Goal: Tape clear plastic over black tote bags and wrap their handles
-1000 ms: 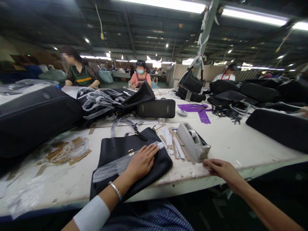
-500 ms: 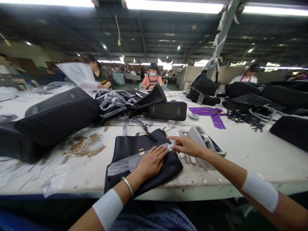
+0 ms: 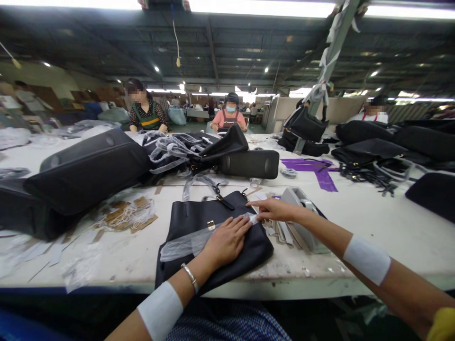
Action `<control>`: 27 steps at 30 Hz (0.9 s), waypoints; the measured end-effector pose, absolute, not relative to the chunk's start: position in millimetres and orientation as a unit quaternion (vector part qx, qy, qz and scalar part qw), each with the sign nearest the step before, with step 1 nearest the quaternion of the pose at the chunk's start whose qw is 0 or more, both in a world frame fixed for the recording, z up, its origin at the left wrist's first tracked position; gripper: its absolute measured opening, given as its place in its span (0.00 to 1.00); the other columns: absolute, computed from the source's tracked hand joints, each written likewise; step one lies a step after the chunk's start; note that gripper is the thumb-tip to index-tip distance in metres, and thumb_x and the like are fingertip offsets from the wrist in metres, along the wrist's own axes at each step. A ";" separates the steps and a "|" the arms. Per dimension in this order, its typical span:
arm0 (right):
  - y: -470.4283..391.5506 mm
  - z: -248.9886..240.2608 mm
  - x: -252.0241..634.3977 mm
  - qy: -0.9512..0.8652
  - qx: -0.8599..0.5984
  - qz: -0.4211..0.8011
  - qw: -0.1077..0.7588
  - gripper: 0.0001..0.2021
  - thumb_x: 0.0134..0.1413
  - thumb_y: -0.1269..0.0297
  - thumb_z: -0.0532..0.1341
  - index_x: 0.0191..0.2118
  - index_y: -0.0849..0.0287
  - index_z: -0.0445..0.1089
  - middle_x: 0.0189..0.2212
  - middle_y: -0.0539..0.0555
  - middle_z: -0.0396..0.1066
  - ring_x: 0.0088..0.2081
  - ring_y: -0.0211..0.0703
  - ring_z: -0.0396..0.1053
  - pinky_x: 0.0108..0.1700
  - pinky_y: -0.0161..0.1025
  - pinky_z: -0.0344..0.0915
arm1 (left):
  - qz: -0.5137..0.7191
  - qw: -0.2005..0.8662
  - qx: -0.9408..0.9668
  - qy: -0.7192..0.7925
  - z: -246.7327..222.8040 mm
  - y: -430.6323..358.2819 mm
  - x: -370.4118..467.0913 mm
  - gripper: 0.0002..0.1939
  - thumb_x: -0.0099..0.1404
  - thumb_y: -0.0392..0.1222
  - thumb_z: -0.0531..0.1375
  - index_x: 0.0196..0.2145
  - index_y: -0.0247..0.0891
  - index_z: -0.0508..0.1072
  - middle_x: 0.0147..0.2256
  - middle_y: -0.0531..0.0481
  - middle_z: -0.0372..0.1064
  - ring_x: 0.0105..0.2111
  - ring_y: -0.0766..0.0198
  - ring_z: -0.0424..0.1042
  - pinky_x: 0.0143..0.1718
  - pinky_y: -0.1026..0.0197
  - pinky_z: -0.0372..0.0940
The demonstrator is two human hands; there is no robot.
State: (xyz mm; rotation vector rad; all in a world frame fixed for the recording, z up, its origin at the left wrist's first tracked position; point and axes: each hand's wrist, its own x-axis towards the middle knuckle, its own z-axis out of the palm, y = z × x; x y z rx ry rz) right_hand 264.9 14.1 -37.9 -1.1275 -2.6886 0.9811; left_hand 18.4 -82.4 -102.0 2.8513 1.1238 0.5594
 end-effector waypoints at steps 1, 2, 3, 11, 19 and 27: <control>14.2 -39.0 267.3 -0.878 -0.359 0.315 0.032 0.32 0.58 0.60 0.59 0.67 0.60 0.55 0.28 0.51 0.77 0.28 0.40 0.72 0.35 0.33 0.65 | 0.180 0.015 0.915 0.362 -101.6 -82.6 18.3 0.27 0.71 0.39 0.47 0.67 0.42 0.52 0.67 0.50 0.51 0.67 0.61 0.50 0.66 0.50 0.47; 14.0 -40.0 269.5 -0.883 -0.355 0.306 0.030 0.31 0.58 0.62 0.58 0.67 0.59 0.54 0.29 0.51 0.77 0.29 0.39 0.72 0.36 0.33 0.65 | 0.179 0.017 0.914 0.363 -101.3 -82.7 18.2 0.27 0.71 0.39 0.47 0.66 0.42 0.53 0.67 0.51 0.51 0.67 0.61 0.50 0.66 0.50 0.47; 13.7 -41.1 271.3 -0.887 -0.353 0.295 0.028 0.31 0.58 0.64 0.57 0.67 0.59 0.54 0.30 0.51 0.77 0.28 0.39 0.72 0.36 0.33 0.65 | 0.179 0.019 0.914 0.364 -101.1 -82.9 18.2 0.27 0.71 0.39 0.47 0.66 0.42 0.53 0.67 0.51 0.51 0.67 0.61 0.50 0.66 0.50 0.48; 0.3 -60.2 281.2 -0.884 -0.442 0.133 0.071 0.26 0.58 0.67 0.58 0.63 0.56 0.63 0.34 0.55 0.79 0.35 0.45 0.75 0.41 0.37 0.66 | 0.181 0.018 0.915 0.361 -97.4 -84.5 19.2 0.27 0.70 0.38 0.48 0.66 0.42 0.53 0.67 0.50 0.51 0.66 0.60 0.51 0.66 0.50 0.48; -44.3 -82.3 267.5 -0.783 -0.536 0.187 0.254 0.21 0.62 0.58 0.53 0.56 0.59 0.70 0.42 0.56 0.79 0.43 0.50 0.76 0.48 0.44 0.70 | 0.181 0.026 0.913 0.363 -96.8 -84.3 19.2 0.26 0.71 0.39 0.48 0.66 0.42 0.54 0.67 0.50 0.51 0.66 0.60 0.51 0.66 0.50 0.48; -50.8 -83.0 261.6 -0.816 -0.517 0.116 0.230 0.28 0.63 0.50 0.52 0.64 0.57 0.61 0.61 0.59 0.63 0.62 0.55 0.61 0.63 0.52 0.58 | 0.203 0.101 0.902 0.367 -86.9 -85.7 18.5 0.28 0.69 0.38 0.52 0.65 0.43 0.55 0.66 0.50 0.52 0.66 0.60 0.51 0.67 0.49 0.47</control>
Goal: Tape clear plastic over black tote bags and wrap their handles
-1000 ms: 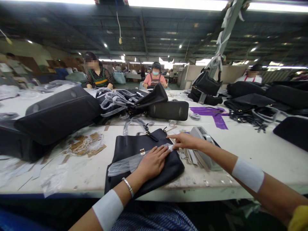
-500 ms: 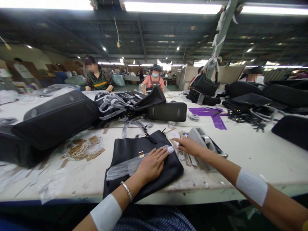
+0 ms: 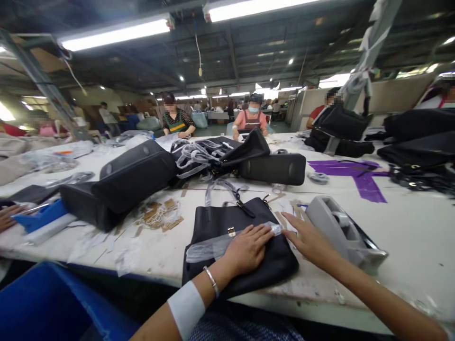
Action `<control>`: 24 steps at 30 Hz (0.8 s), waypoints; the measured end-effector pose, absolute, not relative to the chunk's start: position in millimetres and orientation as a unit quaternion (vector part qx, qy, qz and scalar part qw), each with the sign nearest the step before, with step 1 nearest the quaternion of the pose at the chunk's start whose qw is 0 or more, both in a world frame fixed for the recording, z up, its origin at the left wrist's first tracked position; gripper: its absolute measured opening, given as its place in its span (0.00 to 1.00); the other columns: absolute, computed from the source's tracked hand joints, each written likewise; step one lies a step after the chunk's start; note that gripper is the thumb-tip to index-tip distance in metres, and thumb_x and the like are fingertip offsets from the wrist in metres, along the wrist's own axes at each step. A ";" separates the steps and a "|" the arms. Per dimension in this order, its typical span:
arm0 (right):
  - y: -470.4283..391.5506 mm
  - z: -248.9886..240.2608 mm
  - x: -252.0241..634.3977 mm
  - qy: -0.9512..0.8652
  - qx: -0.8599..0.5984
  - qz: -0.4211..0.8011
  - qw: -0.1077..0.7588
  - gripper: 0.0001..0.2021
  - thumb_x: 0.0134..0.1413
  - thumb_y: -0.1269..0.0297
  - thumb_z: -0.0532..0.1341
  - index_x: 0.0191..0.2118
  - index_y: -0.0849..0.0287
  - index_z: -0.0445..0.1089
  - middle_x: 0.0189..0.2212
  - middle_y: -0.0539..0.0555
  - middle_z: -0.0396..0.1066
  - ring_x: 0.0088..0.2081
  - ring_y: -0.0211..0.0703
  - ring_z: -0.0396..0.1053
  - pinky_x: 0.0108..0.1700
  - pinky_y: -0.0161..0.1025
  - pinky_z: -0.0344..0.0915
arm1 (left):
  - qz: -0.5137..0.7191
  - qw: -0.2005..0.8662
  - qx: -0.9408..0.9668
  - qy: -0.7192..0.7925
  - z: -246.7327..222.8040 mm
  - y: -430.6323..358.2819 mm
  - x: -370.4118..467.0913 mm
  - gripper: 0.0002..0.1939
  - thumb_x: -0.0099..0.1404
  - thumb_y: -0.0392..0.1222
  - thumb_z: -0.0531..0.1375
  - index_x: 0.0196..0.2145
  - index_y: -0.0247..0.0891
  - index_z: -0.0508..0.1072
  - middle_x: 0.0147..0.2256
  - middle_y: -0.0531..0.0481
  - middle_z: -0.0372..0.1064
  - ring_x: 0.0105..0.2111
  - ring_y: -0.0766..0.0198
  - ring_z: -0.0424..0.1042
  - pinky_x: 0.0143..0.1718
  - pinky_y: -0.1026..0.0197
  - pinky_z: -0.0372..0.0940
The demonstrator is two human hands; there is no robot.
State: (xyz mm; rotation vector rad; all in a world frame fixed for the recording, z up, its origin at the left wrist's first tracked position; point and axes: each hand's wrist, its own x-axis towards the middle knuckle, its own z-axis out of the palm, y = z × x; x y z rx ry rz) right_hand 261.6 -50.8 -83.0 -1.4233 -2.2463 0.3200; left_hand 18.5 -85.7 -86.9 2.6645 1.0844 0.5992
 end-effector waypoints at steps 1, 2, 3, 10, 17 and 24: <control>-53.2 -86.0 259.1 -0.831 -0.495 0.107 0.231 0.29 0.63 0.50 0.52 0.65 0.57 0.58 0.65 0.58 0.57 0.65 0.54 0.55 0.65 0.52 0.55 | 0.213 0.122 0.897 0.367 -83.8 -84.9 17.8 0.28 0.68 0.38 0.53 0.65 0.44 0.57 0.66 0.49 0.54 0.66 0.60 0.53 0.67 0.49 0.48; -56.1 -90.2 256.3 -0.842 -0.478 0.107 0.226 0.30 0.63 0.50 0.52 0.66 0.58 0.56 0.67 0.58 0.52 0.66 0.52 0.52 0.66 0.51 0.52 | 0.227 0.146 0.890 0.368 -79.8 -83.9 16.2 0.28 0.67 0.38 0.55 0.64 0.44 0.59 0.65 0.49 0.56 0.65 0.60 0.55 0.66 0.50 0.49; -58.9 -95.1 253.7 -0.848 -0.470 0.114 0.217 0.31 0.63 0.50 0.52 0.67 0.58 0.55 0.68 0.58 0.49 0.67 0.51 0.50 0.66 0.51 0.51 | 0.244 0.170 0.880 0.371 -74.6 -83.0 13.5 0.27 0.66 0.38 0.56 0.63 0.43 0.60 0.63 0.48 0.59 0.63 0.60 0.58 0.66 0.51 0.52; -61.3 -111.8 254.8 -0.851 -0.462 0.148 0.200 0.32 0.63 0.46 0.52 0.67 0.56 0.54 0.68 0.58 0.50 0.67 0.53 0.51 0.66 0.52 0.52 | 0.291 0.136 0.804 0.501 -16.2 -97.6 -42.4 0.16 0.70 0.39 0.54 0.54 0.44 0.71 0.52 0.51 0.73 0.52 0.61 0.72 0.56 0.57 0.65; -40.2 -80.3 243.1 -0.864 -0.423 0.071 0.263 0.21 0.63 0.54 0.54 0.58 0.52 0.68 0.59 0.58 0.66 0.62 0.58 0.59 0.64 0.60 0.54 | 0.139 0.088 0.823 0.544 -34.4 -130.9 -74.0 0.16 0.72 0.42 0.53 0.55 0.45 0.70 0.56 0.51 0.70 0.56 0.58 0.68 0.61 0.49 0.60; 23.4 -59.5 169.0 -0.915 -0.358 0.058 0.179 0.21 0.59 0.68 0.57 0.58 0.58 0.67 0.55 0.60 0.70 0.55 0.56 0.65 0.57 0.53 0.62 | 0.131 0.089 0.826 0.540 -50.0 -129.4 -65.3 0.19 0.73 0.40 0.51 0.60 0.46 0.65 0.61 0.50 0.62 0.61 0.59 0.61 0.65 0.46 0.53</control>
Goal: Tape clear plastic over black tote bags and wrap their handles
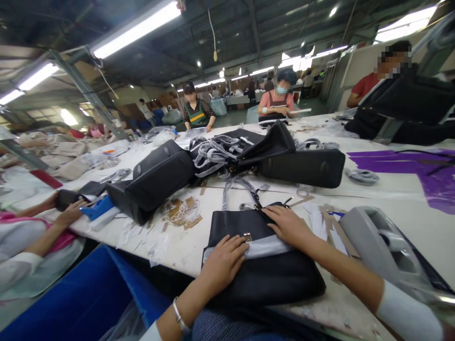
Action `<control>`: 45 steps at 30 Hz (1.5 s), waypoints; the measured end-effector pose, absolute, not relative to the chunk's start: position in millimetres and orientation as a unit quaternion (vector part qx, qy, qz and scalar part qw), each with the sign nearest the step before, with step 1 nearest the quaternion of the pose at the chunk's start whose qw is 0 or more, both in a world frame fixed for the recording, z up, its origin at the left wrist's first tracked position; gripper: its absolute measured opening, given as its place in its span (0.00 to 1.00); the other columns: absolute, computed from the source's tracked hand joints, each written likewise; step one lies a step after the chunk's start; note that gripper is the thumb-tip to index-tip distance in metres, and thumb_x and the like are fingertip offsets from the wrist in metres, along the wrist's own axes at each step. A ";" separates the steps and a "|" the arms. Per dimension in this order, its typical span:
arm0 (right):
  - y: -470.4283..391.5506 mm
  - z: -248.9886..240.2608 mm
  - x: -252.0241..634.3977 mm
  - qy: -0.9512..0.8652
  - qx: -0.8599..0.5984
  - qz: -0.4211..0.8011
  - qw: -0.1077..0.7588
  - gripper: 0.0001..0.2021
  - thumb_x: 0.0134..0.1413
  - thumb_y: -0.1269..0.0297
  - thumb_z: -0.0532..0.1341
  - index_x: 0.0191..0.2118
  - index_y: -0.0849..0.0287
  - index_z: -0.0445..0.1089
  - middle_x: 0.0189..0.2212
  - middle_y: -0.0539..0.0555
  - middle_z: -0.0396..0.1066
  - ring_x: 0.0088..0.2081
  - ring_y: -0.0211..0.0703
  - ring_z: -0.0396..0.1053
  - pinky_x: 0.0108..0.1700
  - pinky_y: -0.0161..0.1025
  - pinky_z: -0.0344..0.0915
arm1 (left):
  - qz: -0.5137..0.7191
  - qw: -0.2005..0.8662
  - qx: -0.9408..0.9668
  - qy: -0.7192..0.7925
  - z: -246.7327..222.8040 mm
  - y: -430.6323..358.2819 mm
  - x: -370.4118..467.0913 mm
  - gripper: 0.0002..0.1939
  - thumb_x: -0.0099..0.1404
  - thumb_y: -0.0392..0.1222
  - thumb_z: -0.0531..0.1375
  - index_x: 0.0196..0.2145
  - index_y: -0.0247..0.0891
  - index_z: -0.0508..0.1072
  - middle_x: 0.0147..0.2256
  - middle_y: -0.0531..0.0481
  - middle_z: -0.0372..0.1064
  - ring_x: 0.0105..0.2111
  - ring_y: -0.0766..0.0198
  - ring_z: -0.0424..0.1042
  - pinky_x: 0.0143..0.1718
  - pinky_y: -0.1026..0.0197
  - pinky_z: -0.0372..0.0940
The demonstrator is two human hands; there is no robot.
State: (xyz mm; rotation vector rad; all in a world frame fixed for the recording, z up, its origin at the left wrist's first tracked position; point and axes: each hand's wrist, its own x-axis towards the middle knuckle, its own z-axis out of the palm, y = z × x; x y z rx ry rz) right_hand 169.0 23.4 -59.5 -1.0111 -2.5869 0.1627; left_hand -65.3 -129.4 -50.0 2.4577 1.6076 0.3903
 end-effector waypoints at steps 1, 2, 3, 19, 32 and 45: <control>31.2 -58.9 160.0 -0.918 -0.362 0.044 0.153 0.22 0.58 0.69 0.57 0.58 0.59 0.67 0.53 0.62 0.71 0.53 0.56 0.67 0.54 0.53 0.63 | 0.141 0.106 0.819 0.546 -45.1 -128.4 -66.0 0.19 0.73 0.41 0.51 0.59 0.47 0.66 0.61 0.51 0.64 0.61 0.60 0.63 0.65 0.47 0.54; 37.4 -57.7 152.9 -0.921 -0.366 0.031 0.129 0.21 0.58 0.70 0.57 0.57 0.59 0.68 0.50 0.62 0.73 0.51 0.56 0.69 0.52 0.52 0.64 | 0.156 0.123 0.809 0.553 -39.8 -126.9 -67.0 0.18 0.73 0.42 0.51 0.58 0.47 0.67 0.60 0.51 0.65 0.60 0.61 0.64 0.64 0.49 0.56; 41.9 -55.7 147.9 -0.922 -0.370 0.020 0.109 0.19 0.58 0.72 0.56 0.55 0.59 0.70 0.46 0.63 0.75 0.48 0.55 0.70 0.50 0.50 0.64 | 0.175 0.136 0.797 0.562 -34.8 -124.9 -68.3 0.18 0.72 0.42 0.51 0.58 0.47 0.68 0.59 0.51 0.66 0.59 0.62 0.65 0.63 0.51 0.58; 98.7 -20.8 127.2 -0.723 -0.386 0.369 0.437 0.15 0.51 0.58 0.63 0.44 0.58 0.72 0.38 0.56 0.78 0.41 0.49 0.77 0.47 0.45 0.71 | 0.186 0.192 0.752 0.603 -37.4 34.8 -37.2 0.23 0.63 0.24 0.51 0.50 0.40 0.74 0.52 0.45 0.72 0.52 0.55 0.71 0.57 0.53 0.61; 160.7 -69.5 126.4 -0.743 -0.505 0.373 0.232 0.20 0.63 0.52 0.52 0.40 0.63 0.74 0.39 0.62 0.78 0.35 0.45 0.78 0.39 0.39 0.72 | 0.274 0.197 0.623 0.705 -57.0 96.5 -63.5 0.21 0.72 0.43 0.49 0.59 0.35 0.63 0.52 0.40 0.71 0.41 0.64 0.76 0.41 0.63 0.70; 164.0 -48.7 95.9 -0.830 -0.472 0.226 0.192 0.15 0.60 0.57 0.56 0.45 0.57 0.75 0.47 0.59 0.75 0.50 0.51 0.71 0.48 0.40 0.64 | 0.085 0.173 0.741 0.643 -35.0 28.5 -70.6 0.16 0.64 0.54 0.60 0.39 0.40 0.79 0.38 0.42 0.77 0.42 0.50 0.75 0.43 0.54 0.67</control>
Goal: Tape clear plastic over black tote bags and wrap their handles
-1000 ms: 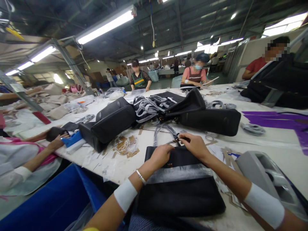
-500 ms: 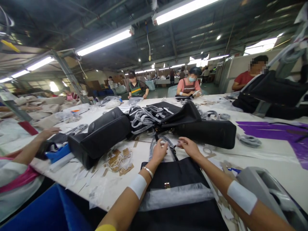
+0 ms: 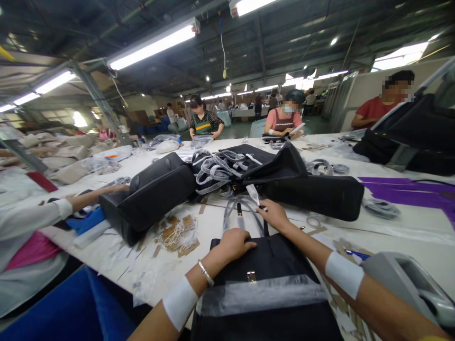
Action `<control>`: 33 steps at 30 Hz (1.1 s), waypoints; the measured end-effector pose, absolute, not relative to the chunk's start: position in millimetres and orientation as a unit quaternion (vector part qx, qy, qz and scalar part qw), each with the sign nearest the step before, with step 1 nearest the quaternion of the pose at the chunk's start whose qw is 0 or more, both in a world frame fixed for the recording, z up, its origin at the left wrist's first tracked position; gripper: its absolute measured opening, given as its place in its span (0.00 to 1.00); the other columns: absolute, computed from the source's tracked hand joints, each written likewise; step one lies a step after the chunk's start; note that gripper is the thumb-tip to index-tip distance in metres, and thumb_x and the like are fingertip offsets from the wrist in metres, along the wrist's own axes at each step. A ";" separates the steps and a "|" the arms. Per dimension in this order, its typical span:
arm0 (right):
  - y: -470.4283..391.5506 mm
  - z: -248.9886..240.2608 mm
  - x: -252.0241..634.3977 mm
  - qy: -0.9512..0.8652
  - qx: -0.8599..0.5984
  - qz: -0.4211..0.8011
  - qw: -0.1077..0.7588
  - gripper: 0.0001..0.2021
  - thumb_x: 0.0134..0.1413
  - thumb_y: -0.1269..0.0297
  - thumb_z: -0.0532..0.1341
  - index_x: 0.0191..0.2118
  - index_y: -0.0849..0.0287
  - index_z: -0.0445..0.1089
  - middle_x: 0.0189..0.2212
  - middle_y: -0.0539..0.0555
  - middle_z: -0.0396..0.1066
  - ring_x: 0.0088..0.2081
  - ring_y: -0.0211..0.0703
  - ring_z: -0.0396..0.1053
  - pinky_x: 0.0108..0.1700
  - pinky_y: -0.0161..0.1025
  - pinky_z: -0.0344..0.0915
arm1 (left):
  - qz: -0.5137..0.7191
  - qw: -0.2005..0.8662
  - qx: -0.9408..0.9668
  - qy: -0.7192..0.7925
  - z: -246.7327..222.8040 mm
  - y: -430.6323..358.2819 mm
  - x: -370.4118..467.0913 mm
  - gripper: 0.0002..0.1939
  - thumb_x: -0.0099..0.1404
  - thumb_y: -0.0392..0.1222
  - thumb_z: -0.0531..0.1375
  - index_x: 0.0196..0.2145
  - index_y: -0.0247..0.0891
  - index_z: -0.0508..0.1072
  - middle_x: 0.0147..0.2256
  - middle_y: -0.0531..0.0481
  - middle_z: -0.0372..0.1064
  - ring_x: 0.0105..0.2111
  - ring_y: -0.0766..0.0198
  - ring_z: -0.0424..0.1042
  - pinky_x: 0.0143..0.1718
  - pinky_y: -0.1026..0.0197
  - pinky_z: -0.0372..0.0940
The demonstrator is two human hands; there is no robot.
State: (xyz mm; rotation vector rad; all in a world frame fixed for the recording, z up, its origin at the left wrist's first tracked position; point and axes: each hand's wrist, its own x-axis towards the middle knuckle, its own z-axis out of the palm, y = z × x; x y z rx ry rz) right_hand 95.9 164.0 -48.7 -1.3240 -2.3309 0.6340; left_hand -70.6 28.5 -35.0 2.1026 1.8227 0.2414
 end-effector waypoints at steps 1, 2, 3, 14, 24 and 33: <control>158.0 -44.3 94.6 -0.845 -0.439 0.233 0.196 0.14 0.59 0.57 0.57 0.45 0.56 0.75 0.46 0.57 0.76 0.49 0.49 0.71 0.49 0.39 0.64 | 0.087 0.165 0.753 0.631 -28.7 21.9 -73.9 0.15 0.63 0.53 0.61 0.40 0.41 0.78 0.39 0.44 0.77 0.41 0.51 0.75 0.42 0.56 0.67; 152.1 -40.6 93.3 -0.861 -0.398 0.252 0.193 0.13 0.58 0.57 0.59 0.44 0.56 0.76 0.45 0.55 0.77 0.47 0.48 0.72 0.49 0.38 0.64 | 0.093 0.158 0.765 0.618 -22.5 16.1 -76.2 0.15 0.63 0.53 0.62 0.41 0.42 0.78 0.39 0.46 0.77 0.40 0.52 0.75 0.41 0.57 0.67; 146.8 -37.6 91.9 -0.875 -0.351 0.279 0.182 0.13 0.57 0.57 0.59 0.43 0.55 0.77 0.43 0.53 0.78 0.45 0.47 0.73 0.48 0.37 0.64 | 0.103 0.151 0.776 0.604 -16.5 11.1 -77.4 0.14 0.63 0.52 0.62 0.42 0.43 0.77 0.39 0.47 0.77 0.40 0.54 0.75 0.41 0.58 0.67; 143.7 -21.2 94.7 -0.828 -0.236 0.503 -0.074 0.30 0.53 0.34 0.56 0.31 0.58 0.78 0.25 0.50 0.74 0.26 0.40 0.67 0.31 0.36 0.65 | 0.155 -0.009 0.802 0.577 -1.8 -11.3 -67.1 0.08 0.70 0.45 0.57 0.41 0.40 0.72 0.41 0.46 0.72 0.46 0.55 0.70 0.48 0.55 0.65; 151.8 -34.1 119.9 -0.799 -0.367 0.476 0.014 0.29 0.49 0.36 0.59 0.34 0.62 0.76 0.35 0.59 0.76 0.34 0.46 0.73 0.35 0.37 0.68 | 0.054 0.188 0.784 0.590 -8.0 -5.5 -86.0 0.20 0.69 0.56 0.53 0.50 0.44 0.72 0.43 0.45 0.76 0.42 0.53 0.75 0.42 0.58 0.65; 162.2 -70.2 105.4 -0.719 -0.469 0.512 0.025 0.25 0.34 0.38 0.68 0.21 0.59 0.71 0.18 0.53 0.69 0.25 0.42 0.66 0.28 0.37 0.59 | 0.149 0.327 0.676 0.643 -53.9 76.3 -69.7 0.21 0.66 0.54 0.56 0.31 0.33 0.78 0.29 0.44 0.74 0.34 0.56 0.71 0.36 0.60 0.60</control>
